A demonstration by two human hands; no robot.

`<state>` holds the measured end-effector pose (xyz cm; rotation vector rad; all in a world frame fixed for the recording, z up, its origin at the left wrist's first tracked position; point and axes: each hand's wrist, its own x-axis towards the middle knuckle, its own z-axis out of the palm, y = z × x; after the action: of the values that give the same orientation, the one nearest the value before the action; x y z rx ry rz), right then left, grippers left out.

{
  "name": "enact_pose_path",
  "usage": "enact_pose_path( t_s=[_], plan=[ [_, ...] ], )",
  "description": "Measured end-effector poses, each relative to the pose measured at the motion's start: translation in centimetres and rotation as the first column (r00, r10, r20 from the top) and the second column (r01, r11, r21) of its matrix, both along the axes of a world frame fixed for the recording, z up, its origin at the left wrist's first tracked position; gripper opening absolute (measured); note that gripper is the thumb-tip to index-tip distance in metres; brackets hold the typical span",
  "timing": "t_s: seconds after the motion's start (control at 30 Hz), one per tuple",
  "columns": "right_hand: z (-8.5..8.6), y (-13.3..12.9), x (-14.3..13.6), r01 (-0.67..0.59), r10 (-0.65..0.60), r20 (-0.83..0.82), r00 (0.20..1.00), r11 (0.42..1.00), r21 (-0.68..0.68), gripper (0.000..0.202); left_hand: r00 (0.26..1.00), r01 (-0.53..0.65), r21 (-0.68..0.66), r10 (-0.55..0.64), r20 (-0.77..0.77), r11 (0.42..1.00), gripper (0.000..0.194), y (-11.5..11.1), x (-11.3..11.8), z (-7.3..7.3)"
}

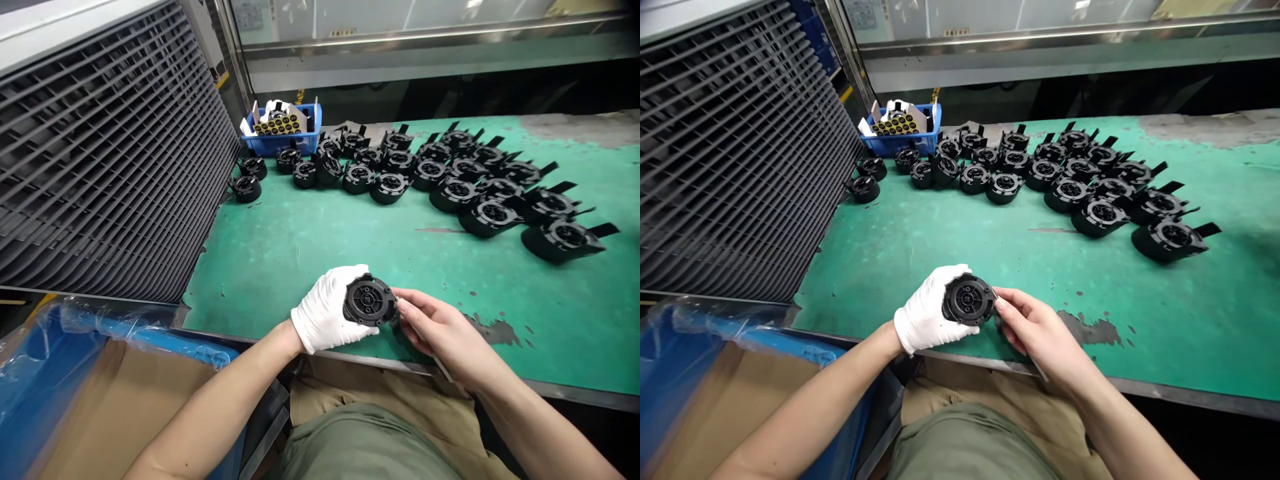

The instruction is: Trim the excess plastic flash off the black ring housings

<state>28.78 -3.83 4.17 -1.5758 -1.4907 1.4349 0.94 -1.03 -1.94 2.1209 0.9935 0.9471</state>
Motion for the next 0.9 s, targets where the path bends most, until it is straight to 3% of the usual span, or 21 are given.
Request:
enact_pose_path(
  t_s=[0.17, 0.23, 0.3, 0.33, 0.37, 0.4, 0.43, 0.47, 0.5, 0.57, 0.6, 0.67, 0.7, 0.77, 0.83, 0.9],
  plan=[
    [0.9, 0.2, -2.2, 0.090, -0.083, -0.111, 0.990, 0.994, 0.059, 0.087, 0.995, -0.072, -0.008, 0.073, 0.067, 0.997, 0.122, -0.4, 0.1, 0.0],
    [2.4, 1.2, -1.1, 0.147, -0.136, -0.079, 0.987, 0.978, 0.149, 0.081, 0.985, -0.139, 0.006, 0.138, 0.103, 0.990, 0.104, -0.5, -0.1, 0.1],
    [3.9, 2.8, 0.9, 0.227, -0.239, -0.006, 0.971, 0.913, 0.339, 0.061, 0.949, -0.268, 0.013, 0.261, 0.175, 0.963, 0.084, -0.4, -0.6, 0.3],
    [4.6, 3.7, 1.9, 0.270, -0.330, 0.030, 0.943, 0.817, 0.510, 0.049, 0.916, -0.349, 0.009, 0.339, 0.212, 0.937, 0.076, -0.2, -0.8, 0.4],
    [5.0, 4.8, 2.8, 0.147, -0.411, 0.144, 0.900, 0.599, 0.787, 0.038, 0.877, -0.428, 0.003, 0.415, 0.241, 0.904, 0.069, 0.0, -1.0, 0.4],
    [5.2, 5.7, 3.5, -0.090, -0.421, 0.273, 0.865, 0.405, 0.910, 0.026, 0.841, -0.492, 0.000, 0.475, 0.258, 0.871, 0.063, 0.2, -1.2, 0.5],
    [5.3, 6.6, 4.1, -0.333, -0.362, 0.433, 0.825, 0.308, 0.891, 0.012, 0.815, -0.534, -0.001, 0.516, 0.265, 0.845, 0.059, 0.3, -1.2, 0.5],
    [5.2, 7.2, 4.4, -0.480, -0.298, 0.543, 0.785, 0.263, 0.837, 0.003, 0.802, -0.556, 0.000, 0.536, 0.264, 0.831, 0.056, 0.5, -1.2, 0.5],
    [5.2, 7.6, 4.6, -0.586, -0.228, 0.633, 0.740, 0.246, 0.772, 0.011, 0.800, -0.560, 0.002, 0.541, 0.260, 0.828, 0.055, 0.6, -1.1, 0.5],
    [5.1, 7.7, 5.0, -0.657, -0.160, 0.703, 0.693, 0.258, 0.708, 0.017, 0.807, -0.552, 0.008, 0.531, 0.257, 0.834, 0.054, 0.6, -0.9, 0.5],
    [5.1, 7.6, 5.1, -0.641, -0.211, 0.687, 0.696, 0.250, 0.726, 0.015, 0.809, -0.548, 0.015, 0.526, 0.261, 0.836, 0.054, 0.5, -0.7, 0.5],
    [5.1, 7.0, 5.5, -0.514, -0.379, 0.565, 0.733, 0.235, 0.825, 0.018, 0.805, -0.554, 0.033, 0.525, 0.277, 0.832, 0.054, 0.4, -0.6, 0.6],
    [5.1, 6.8, 5.6, -0.430, -0.422, 0.502, 0.755, 0.260, 0.865, 0.020, 0.800, -0.561, 0.041, 0.529, 0.284, 0.827, 0.053, 0.3, -0.6, 0.6],
    [4.8, 6.4, 5.6, -0.318, -0.365, 0.470, 0.804, 0.405, 0.857, 0.011, 0.792, -0.573, 0.041, 0.540, 0.284, 0.819, 0.053, 0.3, -0.7, 0.7],
    [4.5, 6.2, 5.3, -0.310, -0.192, 0.496, 0.847, 0.580, 0.754, 0.014, 0.800, -0.564, 0.026, 0.538, 0.265, 0.825, 0.052, 0.2, -0.9, 0.6],
    [4.4, 5.7, 4.8, -0.265, -0.139, 0.467, 0.873, 0.669, 0.695, 0.021, 0.828, -0.526, 0.023, 0.505, 0.244, 0.850, 0.051, 0.1, -1.0, 0.5]
  ],
)
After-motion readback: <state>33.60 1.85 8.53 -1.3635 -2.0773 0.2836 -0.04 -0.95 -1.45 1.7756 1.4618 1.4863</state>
